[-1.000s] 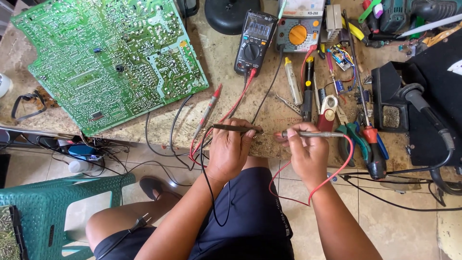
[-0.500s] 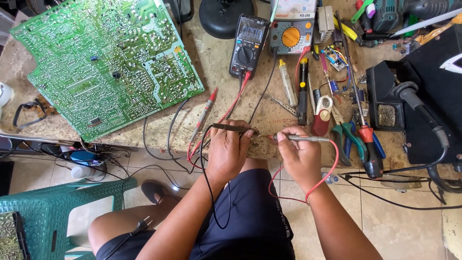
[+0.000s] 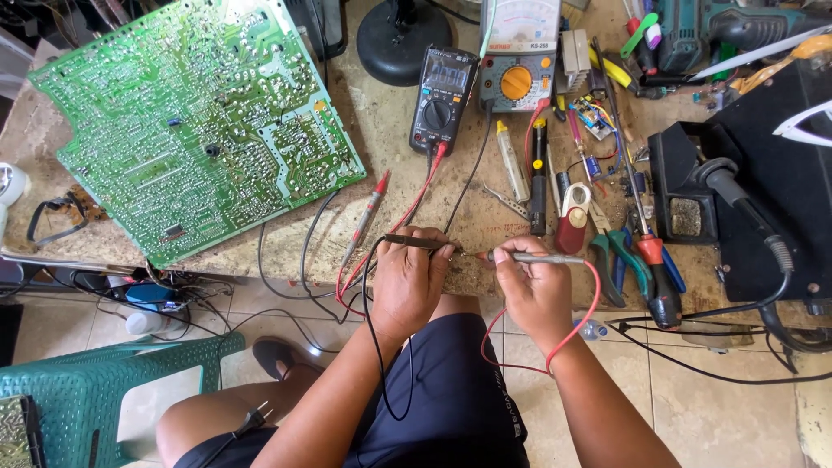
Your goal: Testing electronic components on a circuit board using a multimeter and a magnifying glass for inspection.
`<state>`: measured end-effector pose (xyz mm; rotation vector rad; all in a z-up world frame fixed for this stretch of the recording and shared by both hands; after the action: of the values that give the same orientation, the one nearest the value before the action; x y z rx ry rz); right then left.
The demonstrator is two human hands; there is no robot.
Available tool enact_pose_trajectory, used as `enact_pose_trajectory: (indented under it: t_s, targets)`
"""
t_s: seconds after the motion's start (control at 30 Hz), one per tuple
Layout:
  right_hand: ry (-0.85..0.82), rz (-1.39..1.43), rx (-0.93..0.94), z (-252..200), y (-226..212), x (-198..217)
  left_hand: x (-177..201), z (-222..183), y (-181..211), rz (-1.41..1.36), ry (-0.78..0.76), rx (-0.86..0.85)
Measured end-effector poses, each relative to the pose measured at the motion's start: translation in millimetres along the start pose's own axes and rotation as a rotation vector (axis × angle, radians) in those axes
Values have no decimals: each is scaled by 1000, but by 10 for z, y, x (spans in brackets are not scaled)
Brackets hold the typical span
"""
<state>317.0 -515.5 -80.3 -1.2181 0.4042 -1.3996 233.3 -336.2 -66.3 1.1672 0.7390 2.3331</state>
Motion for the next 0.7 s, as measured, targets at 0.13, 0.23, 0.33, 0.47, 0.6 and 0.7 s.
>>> enact_pose_trajectory:
  t_s: [0.13, 0.23, 0.33, 0.47, 0.6, 0.7]
  targets:
    - [8, 22, -5, 10, -27, -3, -9, -10, 9, 9, -8, 5]
    - [15, 14, -7, 9, -11, -5, -6, -7, -11, 13, -10, 0]
    - [15, 26, -8, 3, 12, -10, -20, -9, -14, 18, 4, -4]
    - [17, 25, -4, -12, 47, -20, -17, -10, -14, 14, -1, 0]
    - [11, 27, -10, -7, 4, -8, -16, -10, -2, 16, -2, 2]
    - [6, 17, -8, -2, 4, -6, -22, -14, -8, 17, -2, 6]
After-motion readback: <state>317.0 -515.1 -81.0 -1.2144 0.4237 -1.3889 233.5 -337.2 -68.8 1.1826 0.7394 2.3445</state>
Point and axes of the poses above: each hand's wrist, its own z-axis towards the middle knuckle, its own x-axis out of the back of the hand, y = z × x, the point moved 1 cm from there along z, towards the middle knuckle
